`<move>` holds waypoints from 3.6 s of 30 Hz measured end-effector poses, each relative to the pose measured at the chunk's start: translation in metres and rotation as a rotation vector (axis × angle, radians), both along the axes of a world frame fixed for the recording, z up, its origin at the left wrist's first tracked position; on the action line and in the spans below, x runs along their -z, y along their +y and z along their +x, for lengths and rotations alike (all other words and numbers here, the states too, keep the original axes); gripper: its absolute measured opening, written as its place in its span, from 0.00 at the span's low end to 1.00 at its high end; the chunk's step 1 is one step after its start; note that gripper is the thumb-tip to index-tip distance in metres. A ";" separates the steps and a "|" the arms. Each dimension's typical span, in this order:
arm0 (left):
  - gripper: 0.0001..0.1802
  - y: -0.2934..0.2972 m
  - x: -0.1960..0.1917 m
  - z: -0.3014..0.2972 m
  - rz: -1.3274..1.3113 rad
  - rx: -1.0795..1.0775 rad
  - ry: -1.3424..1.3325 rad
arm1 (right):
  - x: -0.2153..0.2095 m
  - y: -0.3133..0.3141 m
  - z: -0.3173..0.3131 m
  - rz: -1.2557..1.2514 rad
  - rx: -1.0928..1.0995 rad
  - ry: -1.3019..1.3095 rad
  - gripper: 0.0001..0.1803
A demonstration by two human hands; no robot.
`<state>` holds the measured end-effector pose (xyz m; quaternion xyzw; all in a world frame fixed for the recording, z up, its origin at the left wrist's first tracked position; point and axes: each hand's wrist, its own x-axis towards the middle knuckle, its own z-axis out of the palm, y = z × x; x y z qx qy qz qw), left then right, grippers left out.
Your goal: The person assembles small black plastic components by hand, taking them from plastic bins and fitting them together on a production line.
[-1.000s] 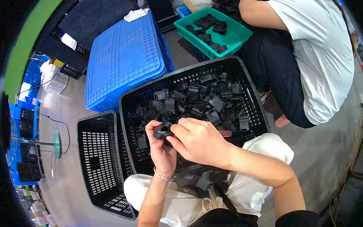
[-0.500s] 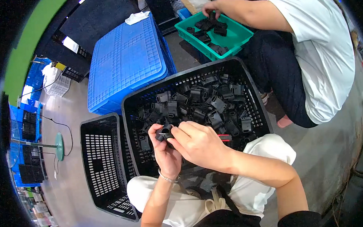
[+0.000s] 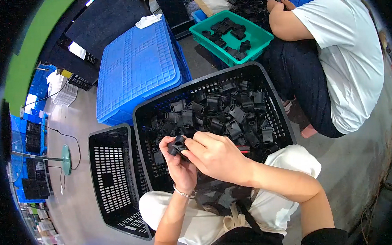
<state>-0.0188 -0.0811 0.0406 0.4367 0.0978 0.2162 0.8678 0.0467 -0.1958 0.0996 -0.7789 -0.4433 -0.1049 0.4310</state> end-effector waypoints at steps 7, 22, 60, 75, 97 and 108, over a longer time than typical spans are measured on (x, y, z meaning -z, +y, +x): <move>0.24 -0.005 0.002 -0.002 0.120 -0.075 -0.020 | 0.003 0.002 -0.006 0.030 0.052 -0.020 0.10; 0.28 -0.008 0.004 0.002 0.261 -0.185 -0.083 | 0.001 0.001 0.002 0.128 0.020 0.081 0.07; 0.35 -0.017 0.077 -0.045 1.070 -0.178 0.423 | 0.008 0.013 0.187 -0.198 0.030 0.674 0.20; 0.14 0.027 -0.035 0.018 0.719 -0.151 0.087 | -0.032 0.002 0.025 0.071 -0.028 0.470 0.10; 0.36 0.019 -0.022 -0.009 0.448 0.254 0.241 | -0.008 -0.002 0.005 -0.098 -0.039 0.093 0.08; 0.34 0.010 -0.027 -0.010 0.443 0.250 0.195 | -0.007 -0.002 0.003 -0.084 0.031 0.071 0.07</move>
